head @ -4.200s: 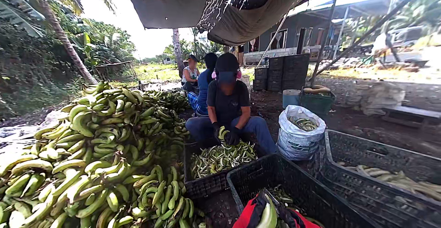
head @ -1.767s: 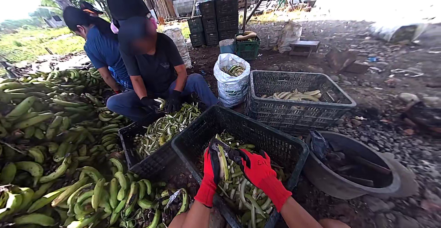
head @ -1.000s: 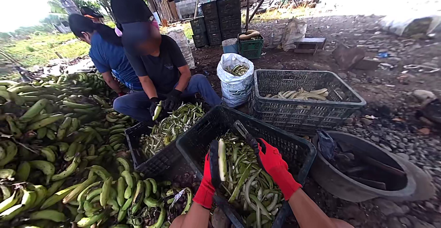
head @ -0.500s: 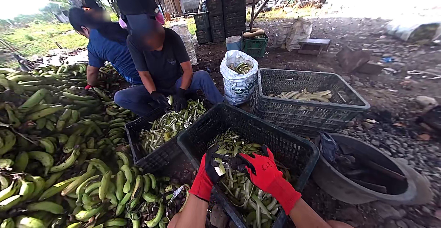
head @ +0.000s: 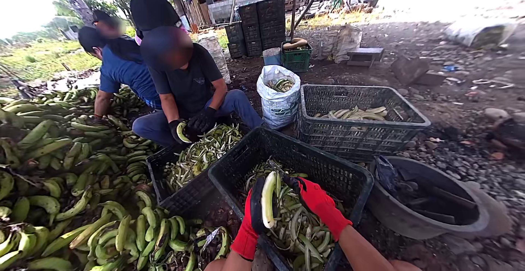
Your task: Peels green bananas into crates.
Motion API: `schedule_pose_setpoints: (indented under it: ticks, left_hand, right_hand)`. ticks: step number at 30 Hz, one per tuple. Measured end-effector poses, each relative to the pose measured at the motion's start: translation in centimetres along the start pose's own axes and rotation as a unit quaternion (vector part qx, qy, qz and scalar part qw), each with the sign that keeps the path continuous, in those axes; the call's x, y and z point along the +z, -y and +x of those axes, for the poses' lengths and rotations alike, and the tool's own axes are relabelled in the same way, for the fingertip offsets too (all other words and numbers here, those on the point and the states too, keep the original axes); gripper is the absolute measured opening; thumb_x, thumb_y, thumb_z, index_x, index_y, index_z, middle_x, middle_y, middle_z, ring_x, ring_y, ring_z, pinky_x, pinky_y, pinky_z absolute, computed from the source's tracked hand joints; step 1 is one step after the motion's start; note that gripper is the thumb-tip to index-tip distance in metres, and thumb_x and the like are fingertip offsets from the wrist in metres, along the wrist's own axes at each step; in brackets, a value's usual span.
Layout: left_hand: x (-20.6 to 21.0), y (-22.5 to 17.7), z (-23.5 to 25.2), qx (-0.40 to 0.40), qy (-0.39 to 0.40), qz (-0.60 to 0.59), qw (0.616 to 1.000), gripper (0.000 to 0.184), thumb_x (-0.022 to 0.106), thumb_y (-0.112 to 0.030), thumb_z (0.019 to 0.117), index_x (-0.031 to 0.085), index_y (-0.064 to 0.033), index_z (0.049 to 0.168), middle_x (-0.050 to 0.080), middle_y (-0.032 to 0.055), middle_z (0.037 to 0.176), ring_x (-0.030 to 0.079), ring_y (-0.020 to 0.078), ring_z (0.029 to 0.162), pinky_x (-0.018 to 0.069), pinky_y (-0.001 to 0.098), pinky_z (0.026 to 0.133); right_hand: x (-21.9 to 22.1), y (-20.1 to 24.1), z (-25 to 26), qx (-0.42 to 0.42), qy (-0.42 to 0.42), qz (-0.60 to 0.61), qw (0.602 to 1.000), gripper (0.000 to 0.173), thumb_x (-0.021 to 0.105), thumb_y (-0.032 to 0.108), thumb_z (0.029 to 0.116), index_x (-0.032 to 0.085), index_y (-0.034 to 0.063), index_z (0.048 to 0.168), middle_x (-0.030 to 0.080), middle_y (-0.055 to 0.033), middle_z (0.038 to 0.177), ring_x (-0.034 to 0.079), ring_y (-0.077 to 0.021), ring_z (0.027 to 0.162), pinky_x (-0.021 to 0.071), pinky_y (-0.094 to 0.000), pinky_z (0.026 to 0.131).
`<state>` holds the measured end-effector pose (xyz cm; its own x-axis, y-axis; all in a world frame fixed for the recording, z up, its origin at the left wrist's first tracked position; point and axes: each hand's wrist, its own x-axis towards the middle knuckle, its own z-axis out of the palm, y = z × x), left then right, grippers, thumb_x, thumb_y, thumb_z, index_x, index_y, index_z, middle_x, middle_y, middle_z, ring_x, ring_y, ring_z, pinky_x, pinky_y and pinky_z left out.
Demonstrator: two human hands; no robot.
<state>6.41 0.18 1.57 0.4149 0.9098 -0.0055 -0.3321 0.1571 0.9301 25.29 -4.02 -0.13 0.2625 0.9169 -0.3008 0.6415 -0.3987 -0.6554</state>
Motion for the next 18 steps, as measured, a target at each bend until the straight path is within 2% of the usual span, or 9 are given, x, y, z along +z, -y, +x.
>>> schedule_pose_setpoints:
  ticks: [2, 4, 8, 10, 11, 13, 15, 16, 18]
  left_hand:
    - [-0.1, -0.3, 0.3, -0.017, 0.042, -0.059, 0.997, 0.054, 0.014, -0.034, 0.1116, 0.059, -0.0034, 0.114, 0.060, 0.0028, 0.060, 0.057, 0.0097, 0.043, 0.0510, 0.0242, 0.039]
    - [-0.5, -0.7, 0.6, -0.029, 0.028, -0.077, 0.996, 0.061, 0.010, -0.041, 0.1115, 0.059, -0.0029, 0.112, 0.059, 0.0037, 0.060, 0.056, 0.0110, 0.042, 0.0509, 0.0246, 0.039]
    - [-1.0, -1.4, 1.1, -0.044, -0.018, -0.087, 0.995, 0.066, 0.015, -0.052, 0.1097, 0.061, -0.0059, 0.110, 0.060, 0.0040, 0.062, 0.056, 0.0114, 0.043, 0.0499, 0.0255, 0.039]
    - [-1.2, -1.8, 1.3, -0.068, -0.033, -0.093, 0.993, 0.055, 0.022, -0.047, 0.1109, 0.060, -0.0085, 0.108, 0.060, 0.0037, 0.063, 0.056, 0.0115, 0.044, 0.0500, 0.0257, 0.039]
    - [-1.3, -2.0, 1.4, -0.086, -0.040, -0.096, 0.991, 0.053, 0.024, -0.044, 0.1114, 0.062, -0.0072, 0.111, 0.060, 0.0044, 0.064, 0.055, 0.0117, 0.044, 0.0495, 0.0257, 0.039]
    - [-1.7, -2.0, 1.6, -0.116, -0.050, -0.097, 0.987, 0.052, 0.025, -0.040, 0.1119, 0.063, -0.0044, 0.113, 0.063, 0.0068, 0.066, 0.056, 0.0121, 0.043, 0.0497, 0.0258, 0.038]
    - [-2.1, -1.8, 1.9, -0.144, -0.057, -0.113, 0.981, 0.053, 0.025, -0.039, 0.1116, 0.063, -0.0026, 0.109, 0.065, 0.0083, 0.069, 0.057, 0.0121, 0.044, 0.0487, 0.0253, 0.038]
    - [-2.2, -1.9, 2.0, -0.155, -0.059, -0.120, 0.979, 0.054, 0.025, -0.039, 0.1114, 0.064, -0.0021, 0.107, 0.065, 0.0082, 0.068, 0.056, 0.0119, 0.043, 0.0482, 0.0249, 0.037]
    - [-2.4, -2.1, 2.3, -0.165, -0.057, -0.115, 0.978, 0.053, 0.025, -0.038, 0.1113, 0.063, -0.0017, 0.106, 0.065, 0.0082, 0.067, 0.056, 0.0118, 0.042, 0.0478, 0.0247, 0.037]
  right_hand:
    - [-0.1, -0.8, 0.7, 0.026, 0.005, 0.088, 0.996, 0.055, 0.030, 0.045, 0.1120, 0.058, 0.0091, 0.142, 0.064, -0.0202, 0.132, 0.063, -0.0335, 0.120, 0.0458, -0.0573, 0.104]
    - [-0.5, -0.2, -0.1, 0.030, -0.022, 0.139, 0.990, 0.048, 0.034, 0.038, 0.1127, 0.056, 0.0076, 0.142, 0.066, -0.0200, 0.123, 0.066, -0.0309, 0.106, 0.0501, -0.0526, 0.096]
    - [-1.6, 1.8, -3.2, -0.032, -0.042, 0.068, 0.996, 0.043, 0.048, 0.031, 0.1090, 0.055, 0.0097, 0.146, 0.064, -0.0209, 0.135, 0.061, -0.0342, 0.128, 0.0428, -0.0554, 0.110]
    - [-1.3, 1.6, -3.6, -0.054, -0.015, 0.059, 0.997, 0.043, 0.048, 0.034, 0.1085, 0.058, 0.0109, 0.143, 0.067, -0.0189, 0.130, 0.065, -0.0315, 0.121, 0.0469, -0.0538, 0.106]
    - [-0.9, 1.3, -3.5, -0.056, 0.007, 0.104, 0.993, 0.044, 0.046, 0.036, 0.1095, 0.057, 0.0104, 0.143, 0.069, -0.0152, 0.126, 0.068, -0.0247, 0.110, 0.0518, -0.0461, 0.098]
    - [0.3, 0.6, -3.3, -0.062, 0.080, 0.313, 0.944, 0.046, 0.038, 0.047, 0.1103, 0.045, 0.0167, 0.144, 0.068, -0.0021, 0.108, 0.058, -0.0063, 0.062, 0.0513, -0.0232, 0.056]
    - [0.6, 1.3, -4.6, -0.038, 0.152, 0.491, 0.857, 0.046, 0.040, 0.055, 0.1072, 0.035, 0.0292, 0.144, 0.069, -0.0043, 0.107, 0.053, -0.0086, 0.049, 0.0495, -0.0262, 0.046]
    - [1.1, 1.5, -4.9, -0.036, 0.154, 0.513, 0.844, 0.046, 0.040, 0.056, 0.1068, 0.033, 0.0310, 0.144, 0.069, -0.0040, 0.105, 0.052, -0.0084, 0.048, 0.0494, -0.0263, 0.045]
    - [2.2, 1.3, -4.6, -0.056, 0.097, 0.424, 0.899, 0.044, 0.035, 0.050, 0.1103, 0.041, 0.0191, 0.141, 0.067, -0.0021, 0.095, 0.054, -0.0079, 0.051, 0.0500, -0.0248, 0.048]
